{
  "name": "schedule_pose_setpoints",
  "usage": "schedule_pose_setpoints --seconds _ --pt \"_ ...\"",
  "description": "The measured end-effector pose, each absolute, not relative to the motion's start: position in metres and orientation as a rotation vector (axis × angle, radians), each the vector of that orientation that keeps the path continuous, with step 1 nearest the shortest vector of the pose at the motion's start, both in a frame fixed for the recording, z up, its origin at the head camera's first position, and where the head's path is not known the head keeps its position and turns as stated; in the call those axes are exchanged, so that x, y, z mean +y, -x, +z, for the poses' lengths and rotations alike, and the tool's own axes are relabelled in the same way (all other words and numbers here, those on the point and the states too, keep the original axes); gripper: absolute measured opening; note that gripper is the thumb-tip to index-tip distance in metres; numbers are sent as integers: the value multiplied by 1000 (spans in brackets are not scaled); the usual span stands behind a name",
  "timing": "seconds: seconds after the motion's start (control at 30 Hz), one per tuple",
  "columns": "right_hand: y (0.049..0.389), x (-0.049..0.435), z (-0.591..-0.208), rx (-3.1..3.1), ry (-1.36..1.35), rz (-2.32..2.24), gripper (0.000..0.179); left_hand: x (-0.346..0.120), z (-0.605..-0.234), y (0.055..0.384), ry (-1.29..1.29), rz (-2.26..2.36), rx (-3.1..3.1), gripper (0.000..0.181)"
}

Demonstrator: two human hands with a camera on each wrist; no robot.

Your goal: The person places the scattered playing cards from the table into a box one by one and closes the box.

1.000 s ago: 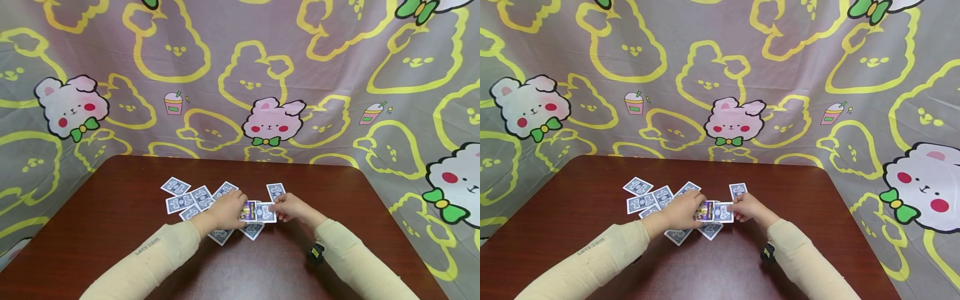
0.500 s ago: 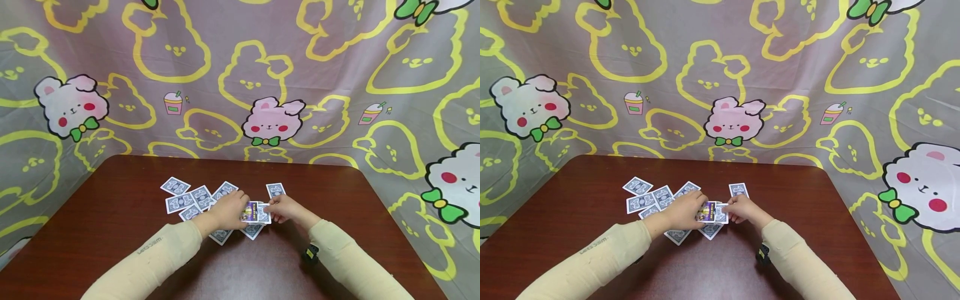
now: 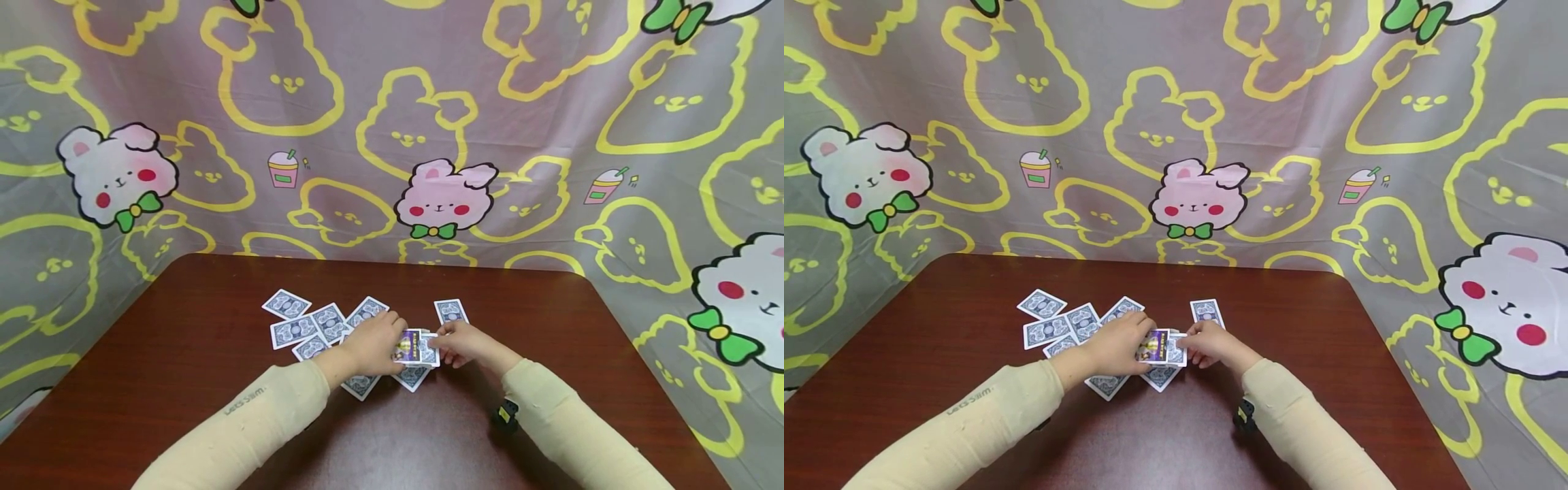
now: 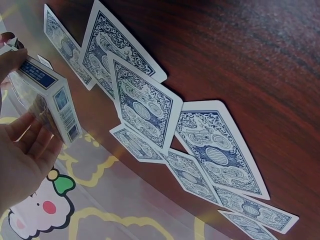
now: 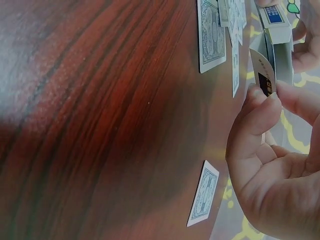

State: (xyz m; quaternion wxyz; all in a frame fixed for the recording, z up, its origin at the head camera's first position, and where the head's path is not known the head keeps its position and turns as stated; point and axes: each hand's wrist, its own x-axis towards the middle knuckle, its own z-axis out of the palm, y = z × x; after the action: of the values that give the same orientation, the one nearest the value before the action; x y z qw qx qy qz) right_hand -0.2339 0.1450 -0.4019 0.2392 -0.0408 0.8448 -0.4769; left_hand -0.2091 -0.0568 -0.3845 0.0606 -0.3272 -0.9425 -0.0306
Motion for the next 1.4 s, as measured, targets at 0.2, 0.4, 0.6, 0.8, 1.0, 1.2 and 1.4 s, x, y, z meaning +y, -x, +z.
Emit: schedule_pose_setpoints --seconds 0.2,0.4,0.6,0.8,1.0,1.2,1.4 --pt "235 142 -406 2311 114 -1307 15 -56 -385 208 988 -96 -2864 58" --pt "233 138 -408 2319 117 -1293 17 -55 -386 208 998 -90 -2852 57" --pt "232 132 -411 2309 128 -1292 15 -54 -387 209 1011 -67 -2825 56" --pt "231 129 -414 2330 136 -1287 18 -53 -387 209 992 -102 -2847 58" --pt "230 131 -412 2306 153 -1293 20 -54 -386 209 998 -108 -2849 59" --pt "237 146 -405 2289 119 -1286 36 -59 -386 210 959 -125 -2865 57" --pt "254 163 -397 2574 43 -1129 38 -64 -387 211 958 -112 -2858 58"
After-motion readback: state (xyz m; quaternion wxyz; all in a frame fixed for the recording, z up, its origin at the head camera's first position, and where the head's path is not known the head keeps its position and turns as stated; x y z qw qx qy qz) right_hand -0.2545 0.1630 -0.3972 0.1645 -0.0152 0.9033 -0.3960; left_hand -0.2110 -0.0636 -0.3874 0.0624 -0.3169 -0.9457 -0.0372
